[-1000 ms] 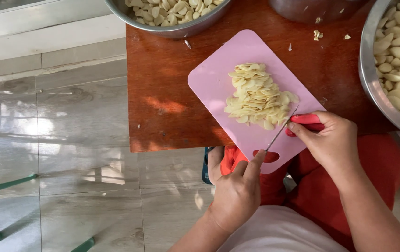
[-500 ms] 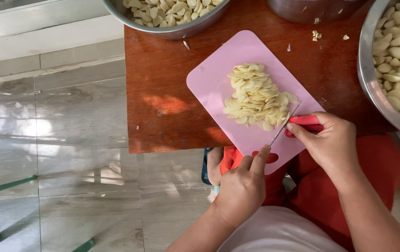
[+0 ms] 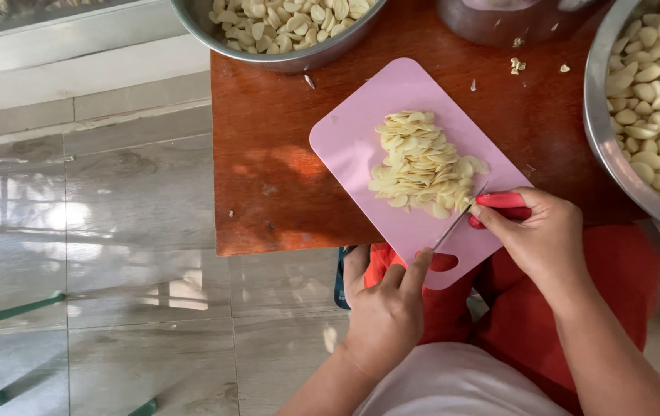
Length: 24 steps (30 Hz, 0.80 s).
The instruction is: Slicing peeled garlic cloves into thin slices using a small knife on a cutting board.
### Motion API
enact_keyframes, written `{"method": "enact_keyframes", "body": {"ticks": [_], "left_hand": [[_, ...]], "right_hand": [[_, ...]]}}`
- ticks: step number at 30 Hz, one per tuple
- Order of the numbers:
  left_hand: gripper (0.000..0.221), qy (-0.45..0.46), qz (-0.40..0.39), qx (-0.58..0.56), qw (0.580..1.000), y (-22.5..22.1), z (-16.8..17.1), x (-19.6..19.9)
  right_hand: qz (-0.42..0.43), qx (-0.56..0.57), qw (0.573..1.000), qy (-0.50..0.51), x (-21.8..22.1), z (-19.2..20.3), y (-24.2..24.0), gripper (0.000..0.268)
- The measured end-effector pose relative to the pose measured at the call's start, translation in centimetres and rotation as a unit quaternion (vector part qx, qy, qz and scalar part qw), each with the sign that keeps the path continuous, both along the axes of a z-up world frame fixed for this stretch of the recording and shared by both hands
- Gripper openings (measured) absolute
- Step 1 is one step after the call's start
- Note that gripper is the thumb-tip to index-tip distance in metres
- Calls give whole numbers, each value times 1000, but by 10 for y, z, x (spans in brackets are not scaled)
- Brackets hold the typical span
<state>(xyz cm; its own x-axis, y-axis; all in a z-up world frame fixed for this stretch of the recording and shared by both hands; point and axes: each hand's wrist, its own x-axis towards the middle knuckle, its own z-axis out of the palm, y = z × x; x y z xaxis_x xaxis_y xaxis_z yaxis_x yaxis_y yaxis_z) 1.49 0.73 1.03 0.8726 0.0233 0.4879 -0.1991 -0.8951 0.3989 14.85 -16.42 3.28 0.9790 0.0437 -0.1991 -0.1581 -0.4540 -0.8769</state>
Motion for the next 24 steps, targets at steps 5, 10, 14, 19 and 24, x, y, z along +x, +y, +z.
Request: {"method": "enact_keyframes", "body": {"ticks": [5, 10, 14, 19, 24], "left_hand": [[55, 4, 7, 23, 1000, 10, -14, 6], [57, 63, 5, -17, 998, 20, -19, 6], [36, 217, -15, -246, 944, 29, -3, 7], [40, 342, -27, -418, 841, 37, 23, 15], [38, 441, 40, -523, 728, 35, 31, 15]], "right_hand": [[-17, 39, 999, 22, -4, 12, -2, 15], [-39, 133, 990, 17, 0, -3, -21, 15], [-26, 216, 976, -8, 20, -2, -19, 15], [7, 271, 962, -42, 77, 36, 49, 26], [63, 345, 929, -121, 165, 74, 143, 20]]}}
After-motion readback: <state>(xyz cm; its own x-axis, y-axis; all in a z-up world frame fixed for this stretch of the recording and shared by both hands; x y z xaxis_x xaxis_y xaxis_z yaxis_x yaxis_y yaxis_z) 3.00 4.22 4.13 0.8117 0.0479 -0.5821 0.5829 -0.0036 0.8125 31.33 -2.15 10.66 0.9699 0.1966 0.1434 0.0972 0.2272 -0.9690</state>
